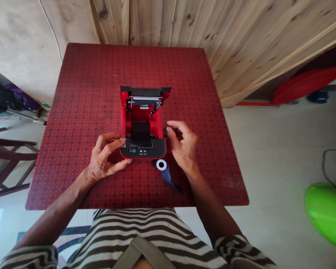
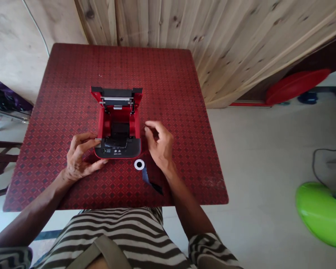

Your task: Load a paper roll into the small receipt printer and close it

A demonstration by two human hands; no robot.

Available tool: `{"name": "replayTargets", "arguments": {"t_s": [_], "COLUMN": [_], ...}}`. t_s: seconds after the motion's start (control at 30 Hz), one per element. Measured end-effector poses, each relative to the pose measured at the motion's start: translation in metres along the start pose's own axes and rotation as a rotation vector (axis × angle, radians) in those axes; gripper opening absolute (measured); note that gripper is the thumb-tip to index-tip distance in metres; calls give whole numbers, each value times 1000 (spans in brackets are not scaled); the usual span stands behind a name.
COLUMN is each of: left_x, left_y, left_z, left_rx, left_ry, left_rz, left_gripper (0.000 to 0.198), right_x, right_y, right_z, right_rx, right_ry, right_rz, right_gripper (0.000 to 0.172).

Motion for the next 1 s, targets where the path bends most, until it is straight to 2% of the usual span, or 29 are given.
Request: {"name": "replayTargets", "arguments": {"t_s": [0.07,0.1,0.17,0.23,0.3,0.4,0.6,0.67,0.77,0.9,0.93,1.0], "left_x": [0,0,-1,-2,-3,-5,-6,-6,-5,-4,-3,-3], "left_y": [1,1,0,0,0,1,1,1,1,1,1,1], "left_z": [0,1,1,1,1,1,2,1,1,1,1,1], "left_rx": [-2,-5,-11,-12,-13,-18,-32,-34,-33,-9,-4,0], "left_ry": [4,8,16,17,6,-7,4,4,-2,-3,-2,0], "left_rz": [10,13,16,15,12,15,16,13,8,8,8,6], "left_gripper": [59,60,62,63,63,63,62,62,63,64,64,64], "right_x": [8,12,20,27,34,41,47,47,43,44,48,59], "right_y": [-30,-45,-70,-83,-86,-85,-91,-96,-109,-121,-116,-90], "right_z": [-9,-7,10,36,62,85,93,89,71,14,-2,-31], "right_rx": [-104,-149,-239,-383,-555,-736,-809,-785,-690,-386,-296,-136], "right_ry": [30,-22,-216,-436,-628,-803,-977,-963,-836,-525,-433,-225], "right_rz": [-184,-277,-433,-520,-523,-471,-458,-449,-456,-446,-405,-269], "right_gripper": [12,13,17,20,22,25,26,25,21,17,19,24]}}
Point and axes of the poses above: each hand's wrist, its own x-axis towards the middle knuckle, its own z-axis out of the palm, y = z × x, the point moved 5 cm from there along x, towards the middle knuckle, and after that the axes turned 9 degrees about y, right-handed, at the moved point
